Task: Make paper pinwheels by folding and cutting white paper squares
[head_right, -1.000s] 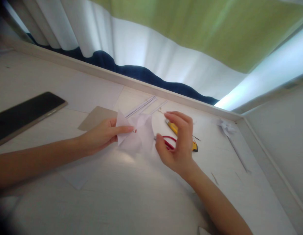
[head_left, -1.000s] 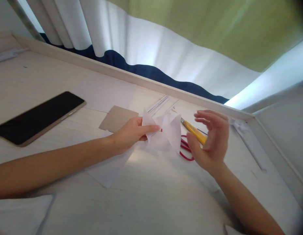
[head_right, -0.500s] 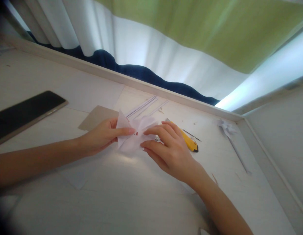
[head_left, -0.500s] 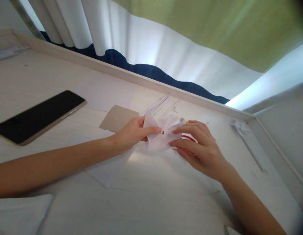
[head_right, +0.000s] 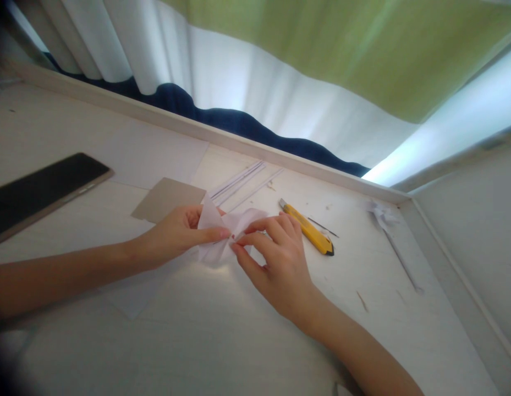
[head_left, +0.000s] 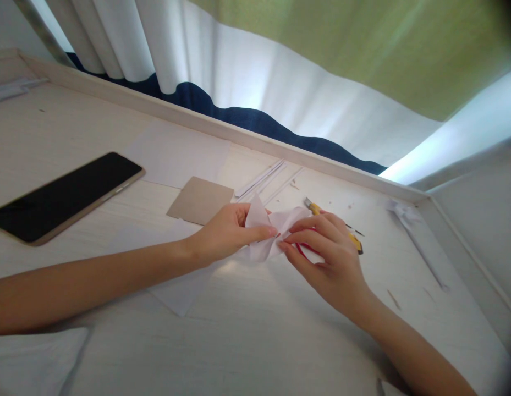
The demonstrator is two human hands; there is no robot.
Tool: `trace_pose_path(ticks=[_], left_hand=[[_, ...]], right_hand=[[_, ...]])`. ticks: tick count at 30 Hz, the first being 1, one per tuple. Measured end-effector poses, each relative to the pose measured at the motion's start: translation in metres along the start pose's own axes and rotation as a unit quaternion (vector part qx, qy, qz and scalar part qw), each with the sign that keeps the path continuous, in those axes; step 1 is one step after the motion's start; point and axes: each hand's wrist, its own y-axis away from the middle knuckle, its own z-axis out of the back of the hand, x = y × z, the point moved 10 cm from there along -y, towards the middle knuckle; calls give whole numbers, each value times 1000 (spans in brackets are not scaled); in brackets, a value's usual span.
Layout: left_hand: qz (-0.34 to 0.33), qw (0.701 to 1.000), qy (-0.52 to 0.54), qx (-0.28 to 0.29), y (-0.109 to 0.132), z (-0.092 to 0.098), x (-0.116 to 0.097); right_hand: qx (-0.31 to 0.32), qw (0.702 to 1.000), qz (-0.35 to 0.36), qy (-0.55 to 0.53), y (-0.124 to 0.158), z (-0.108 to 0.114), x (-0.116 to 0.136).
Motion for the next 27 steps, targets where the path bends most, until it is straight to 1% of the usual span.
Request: trace_pose_path(ticks=[5,8,10,12,14,15,16,18,21,27], left_hand=[[1,1000,-11,-6,0,2,3],[13,1000,-8,-28,-1,7,5],[22,999,8,-40,-2,10,7],[24,998,31,-44,-3,10,9],[17,998,56,-38,-3,8,11],[16,997,69,-31,-2,6,12],[17,996,80,-22,-2,3,14],[23,996,89,-8,0,-2,17],[28,997,73,-1,3,-6,18],[44,995,82,17,6,-14,19]], right_hand=[[-15,1000,-6,16,1,1,-1],[-58,998,7,18,3,12,5],[-110,992,51,43,8,25,20],[-140,978,125,92,16,29,43],[-130,964,185,142,24,22,61],[-118,961,196,156,26,16,65],[-103,962,195,162,27,11,66],[-85,970,171,154,27,3,60],[-76,977,144,135,27,-2,53],[-69,974,177,125,31,-5,62]])
